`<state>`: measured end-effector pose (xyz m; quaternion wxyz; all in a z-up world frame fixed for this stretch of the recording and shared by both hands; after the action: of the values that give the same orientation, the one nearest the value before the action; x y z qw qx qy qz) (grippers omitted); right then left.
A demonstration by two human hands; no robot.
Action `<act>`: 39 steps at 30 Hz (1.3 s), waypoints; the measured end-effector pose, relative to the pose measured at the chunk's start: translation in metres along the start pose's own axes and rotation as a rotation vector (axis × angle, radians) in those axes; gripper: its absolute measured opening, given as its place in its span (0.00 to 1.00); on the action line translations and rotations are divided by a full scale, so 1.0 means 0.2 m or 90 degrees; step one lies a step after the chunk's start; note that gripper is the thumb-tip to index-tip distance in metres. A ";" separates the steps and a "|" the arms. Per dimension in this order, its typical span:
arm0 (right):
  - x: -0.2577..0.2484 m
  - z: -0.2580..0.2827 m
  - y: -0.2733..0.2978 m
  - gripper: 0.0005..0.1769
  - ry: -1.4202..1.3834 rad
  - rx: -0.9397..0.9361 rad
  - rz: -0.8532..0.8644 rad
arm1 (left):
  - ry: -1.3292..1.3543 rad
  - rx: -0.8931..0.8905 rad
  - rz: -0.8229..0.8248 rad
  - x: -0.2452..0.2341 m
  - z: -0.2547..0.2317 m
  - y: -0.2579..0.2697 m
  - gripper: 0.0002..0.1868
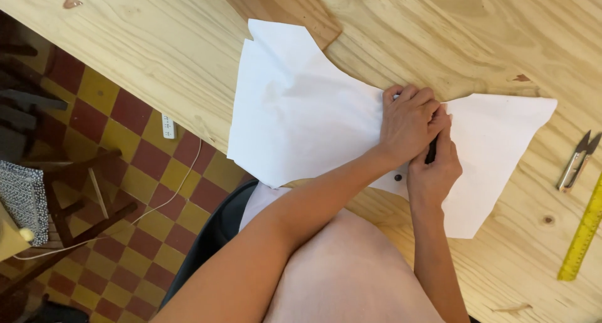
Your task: The person uses a manual press to attach snap fasteners to a piece of patterned fabric. They position the fabric under the press, insert the snaps, and operate the lever to secure them. The person also uses a screwdriver to mark or adjust the fabric before pressing.
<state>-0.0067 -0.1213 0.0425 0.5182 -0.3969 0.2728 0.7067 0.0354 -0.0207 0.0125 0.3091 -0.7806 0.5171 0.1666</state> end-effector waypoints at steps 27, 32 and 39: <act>-0.06 0.14 -0.03 0.21 -0.073 0.014 0.006 | -0.016 0.011 0.000 0.02 0.02 0.01 0.11; -0.07 0.17 0.00 0.28 -0.134 0.056 0.020 | -0.002 -0.015 0.017 0.04 0.02 0.04 0.07; 0.00 0.13 0.02 0.31 -0.123 0.080 0.024 | 0.001 -0.091 0.017 0.09 0.05 0.06 0.05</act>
<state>-0.0177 -0.1030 0.0567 0.5526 -0.2884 0.2727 0.7328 0.0331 -0.0294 -0.0086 0.2500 -0.7938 0.5145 0.2067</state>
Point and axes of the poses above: each hand's wrist, its own y-axis away from the middle knuckle, its own x-axis out of the palm, z = x × y, the point moved 6 cm from there along -y, towards the middle knuckle, and after that the axes turned 12 degrees about z, right-handed, at the moved point
